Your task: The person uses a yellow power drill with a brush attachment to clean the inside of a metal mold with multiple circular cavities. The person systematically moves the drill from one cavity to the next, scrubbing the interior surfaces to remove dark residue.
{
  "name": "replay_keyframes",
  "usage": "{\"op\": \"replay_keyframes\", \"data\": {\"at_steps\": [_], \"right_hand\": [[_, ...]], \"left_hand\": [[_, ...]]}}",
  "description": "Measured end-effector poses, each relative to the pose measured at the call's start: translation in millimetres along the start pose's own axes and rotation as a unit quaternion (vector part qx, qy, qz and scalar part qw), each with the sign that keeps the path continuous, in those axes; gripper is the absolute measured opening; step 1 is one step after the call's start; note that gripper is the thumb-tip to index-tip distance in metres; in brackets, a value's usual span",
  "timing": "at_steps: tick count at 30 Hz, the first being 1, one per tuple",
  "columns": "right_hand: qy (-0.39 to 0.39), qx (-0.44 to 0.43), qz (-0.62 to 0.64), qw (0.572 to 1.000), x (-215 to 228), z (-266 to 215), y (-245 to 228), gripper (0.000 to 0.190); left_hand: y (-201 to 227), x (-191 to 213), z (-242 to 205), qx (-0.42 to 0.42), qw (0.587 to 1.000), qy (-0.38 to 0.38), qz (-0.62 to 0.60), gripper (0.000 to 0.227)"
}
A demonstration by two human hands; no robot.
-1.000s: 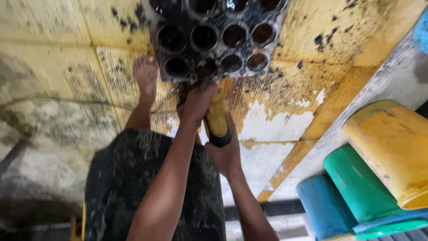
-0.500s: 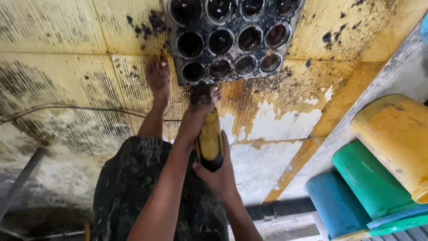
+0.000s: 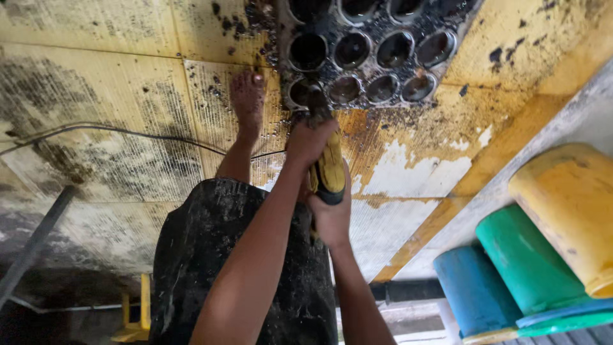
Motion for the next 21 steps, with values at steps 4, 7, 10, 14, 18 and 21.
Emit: {"op": "replay_keyframes", "data": {"at_steps": [4, 7, 10, 14, 18, 21], "right_hand": [[-0.026, -0.144, -0.047, 0.988, 3, 4, -3, 0.083], [-0.009, -0.082, -0.071, 0.994, 2, 9, -11, 0.093], [-0.02, -0.073, -0.064, 0.995, -3, 8, -15, 0.098], [-0.03, -0.048, -0.1, 0.993, 4, 14, -13, 0.097], [-0.049, -0.175, -0.029, 0.983, 13, 22, -7, 0.095], [-0.038, 0.029, -0.076, 0.996, -10, 9, -24, 0.094]], "left_hand": [[9, 5, -4, 0.028, 0.999, 0.024, 0.027, 0.053], [8, 6, -9, 0.018, 1.0, 0.005, 0.015, 0.053], [10, 6, -5, 0.014, 0.999, 0.045, -0.009, 0.056], [1, 2, 2, 0.022, 1.0, 0.018, -0.013, 0.052], [-5, 1, 13, 0.026, 0.997, -0.001, -0.067, 0.054], [-2, 6, 11, 0.009, 0.994, -0.037, -0.104, 0.055]]}}
Point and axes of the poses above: each hand's wrist, its own z-axis towards the middle knuckle, its own x-axis out of the back of the hand, y = z × x, the point moved 2 cm from there along z, towards the middle knuckle, and after that the axes turned 5 degrees about y, right-handed, at the moved point
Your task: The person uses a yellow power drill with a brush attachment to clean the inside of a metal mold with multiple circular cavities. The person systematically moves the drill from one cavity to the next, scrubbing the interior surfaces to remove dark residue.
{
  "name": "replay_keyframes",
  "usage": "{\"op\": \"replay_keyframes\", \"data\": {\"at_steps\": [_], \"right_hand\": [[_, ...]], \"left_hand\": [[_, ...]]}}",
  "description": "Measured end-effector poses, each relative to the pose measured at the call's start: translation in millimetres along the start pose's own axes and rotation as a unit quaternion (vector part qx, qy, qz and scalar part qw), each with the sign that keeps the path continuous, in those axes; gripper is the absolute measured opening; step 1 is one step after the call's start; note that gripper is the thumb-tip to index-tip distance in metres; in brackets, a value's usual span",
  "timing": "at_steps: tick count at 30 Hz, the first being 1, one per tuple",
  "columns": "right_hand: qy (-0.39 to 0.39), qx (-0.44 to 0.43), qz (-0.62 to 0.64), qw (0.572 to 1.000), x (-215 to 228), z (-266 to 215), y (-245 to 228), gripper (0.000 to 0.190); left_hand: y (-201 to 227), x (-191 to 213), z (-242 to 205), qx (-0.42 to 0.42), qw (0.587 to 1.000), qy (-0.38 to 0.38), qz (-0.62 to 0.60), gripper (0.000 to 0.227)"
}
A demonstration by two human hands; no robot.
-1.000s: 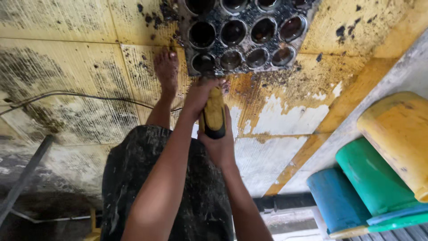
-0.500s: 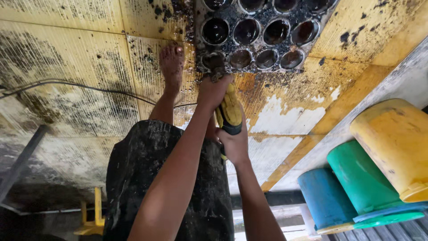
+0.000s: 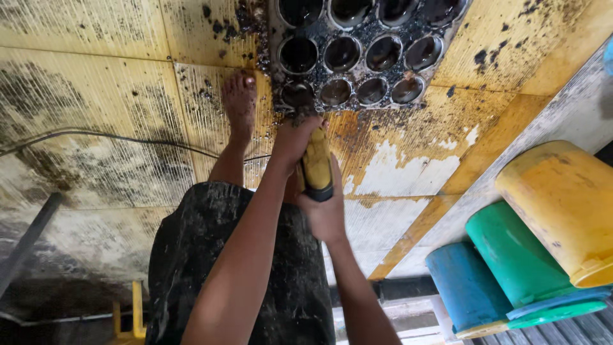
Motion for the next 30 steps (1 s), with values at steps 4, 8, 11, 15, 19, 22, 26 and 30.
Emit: {"op": "replay_keyframes", "data": {"at_steps": [4, 8, 11, 15, 19, 22, 26, 30], "right_hand": [[0.014, -0.196, -0.037, 0.98, -5, -1, -4, 0.103], [0.015, -0.051, -0.025, 0.998, -4, -5, 4, 0.096], [-0.034, -0.068, 0.042, 0.996, 7, 3, 9, 0.09], [0.051, -0.067, -0.003, 0.996, -5, -9, 5, 0.092], [0.004, -0.148, 0.037, 0.988, -1, -13, -10, 0.083], [0.064, -0.157, 0.025, 0.985, -17, -29, -20, 0.094], [-0.004, -0.113, 0.011, 0.994, -6, -39, -37, 0.096], [-0.038, 0.022, 0.009, 0.999, 6, 14, -44, 0.1]], "left_hand": [[5, 8, -13, 0.071, 0.996, 0.019, 0.054, 0.055], [11, -3, -19, 0.009, 0.999, -0.028, 0.04, 0.055], [7, 5, -22, 0.091, 0.991, 0.046, 0.084, 0.059], [13, -2, -13, 0.031, 1.0, -0.002, -0.001, 0.052], [9, 5, -28, 0.016, 0.999, -0.008, 0.033, 0.049], [18, 9, -29, 0.082, 0.992, -0.014, 0.094, 0.049], [27, 18, -60, 0.071, 0.995, 0.021, 0.063, 0.052], [60, 1, -31, -0.008, 0.997, 0.045, 0.06, 0.053]]}}
Point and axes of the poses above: each hand's wrist, its own z-axis towards the middle knuckle, its own x-axis out of the back of the hand, y = z × x, the point moved 2 cm from there along z, towards the middle knuckle, and after that the axes turned 5 degrees about y, right-handed, at the moved point
